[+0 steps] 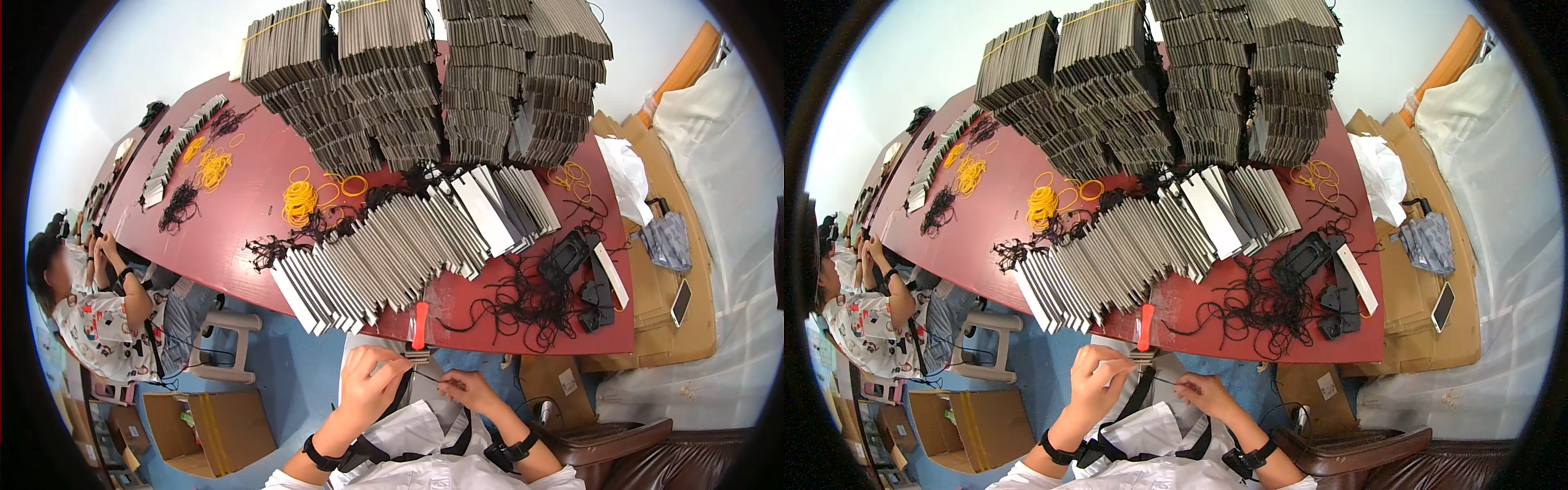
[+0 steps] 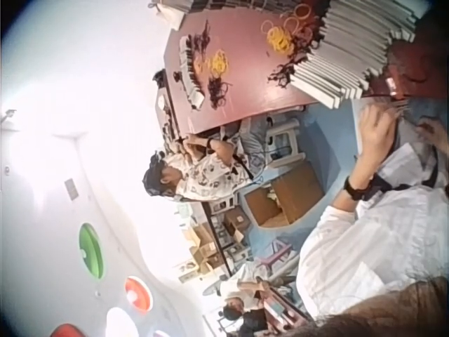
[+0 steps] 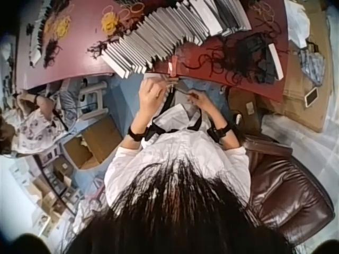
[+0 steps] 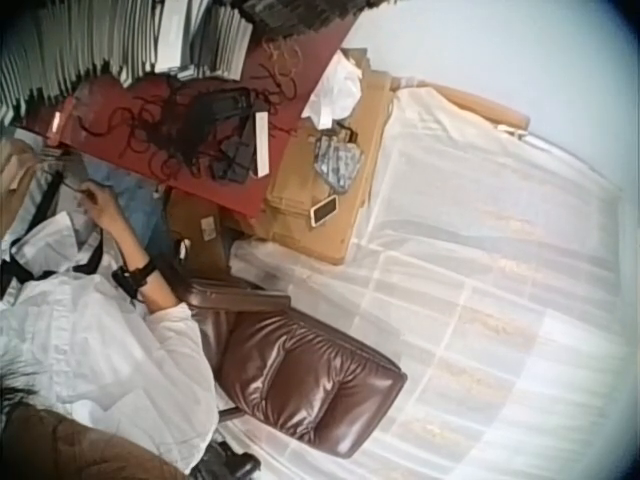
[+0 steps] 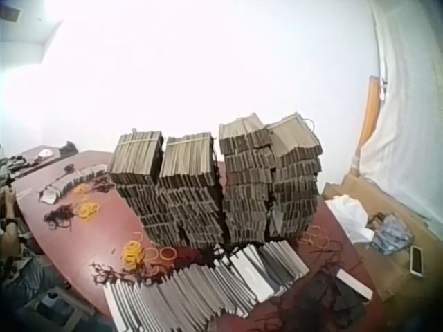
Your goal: Assembling cardboard tags by threading elastic bands through them.
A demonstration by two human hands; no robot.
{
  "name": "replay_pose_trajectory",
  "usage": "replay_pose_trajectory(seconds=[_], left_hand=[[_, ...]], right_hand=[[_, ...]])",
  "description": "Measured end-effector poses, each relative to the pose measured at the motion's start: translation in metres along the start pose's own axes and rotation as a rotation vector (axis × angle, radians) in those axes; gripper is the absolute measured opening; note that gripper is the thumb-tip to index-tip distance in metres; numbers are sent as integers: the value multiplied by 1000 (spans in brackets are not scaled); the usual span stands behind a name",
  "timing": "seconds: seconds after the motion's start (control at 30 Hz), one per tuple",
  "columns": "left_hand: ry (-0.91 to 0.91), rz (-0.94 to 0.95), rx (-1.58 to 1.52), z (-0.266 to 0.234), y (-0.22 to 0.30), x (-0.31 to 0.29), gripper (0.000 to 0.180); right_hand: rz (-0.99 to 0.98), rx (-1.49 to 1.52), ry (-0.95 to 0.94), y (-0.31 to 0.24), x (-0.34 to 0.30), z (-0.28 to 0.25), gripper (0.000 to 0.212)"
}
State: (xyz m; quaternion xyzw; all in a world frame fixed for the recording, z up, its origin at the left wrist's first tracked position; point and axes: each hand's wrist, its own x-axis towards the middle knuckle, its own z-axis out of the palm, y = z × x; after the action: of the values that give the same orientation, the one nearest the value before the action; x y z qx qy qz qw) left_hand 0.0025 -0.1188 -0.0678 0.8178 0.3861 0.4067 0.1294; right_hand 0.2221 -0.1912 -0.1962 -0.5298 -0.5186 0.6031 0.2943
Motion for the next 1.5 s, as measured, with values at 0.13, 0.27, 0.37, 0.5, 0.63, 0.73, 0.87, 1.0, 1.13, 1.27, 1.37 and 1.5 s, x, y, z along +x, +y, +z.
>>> replay_pose_trajectory(seconds=[0.13,0.27,0.37,0.5,0.63,0.73,0.87,1.0,1.13,1.27,1.37,1.5], left_hand=[[-11,28,53,-3,3,2,25],[-26,-44,82,-4,10,3,23],[-66,-188,-1,-3,12,3,21],[-105,-210,-145,-9,11,-4,19],[-201,-155,-128,-15,11,-14,18],[-218,-214,-165,-12,12,-19,16],[-190,-375,-325,-6,13,-20,15],[-206,-490,-465,-4,10,-21,14],[-213,-564,-617,0,5,-25,13],[-247,-640,-726,3,-2,-28,13],[-303,-631,-769,0,-6,-28,12],[-330,-803,-1078,-15,-1,-28,8]], right_hand=[[3,16,-4,1,1,1,15],[-7,-10,26,-1,1,4,16],[-20,-49,26,-1,1,4,17],[-54,-61,-10,2,1,4,13],[-53,56,-23,4,0,4,15],[4,63,-124,4,-1,3,14],[61,140,-155,1,-3,3,15],[106,162,-160,-2,-4,3,15],[83,140,-164,-8,-5,1,15],[137,146,-190,-19,-12,-5,15],[136,237,-236,-32,-20,-10,16],[50,428,-301,-60,-31,-15,17]])
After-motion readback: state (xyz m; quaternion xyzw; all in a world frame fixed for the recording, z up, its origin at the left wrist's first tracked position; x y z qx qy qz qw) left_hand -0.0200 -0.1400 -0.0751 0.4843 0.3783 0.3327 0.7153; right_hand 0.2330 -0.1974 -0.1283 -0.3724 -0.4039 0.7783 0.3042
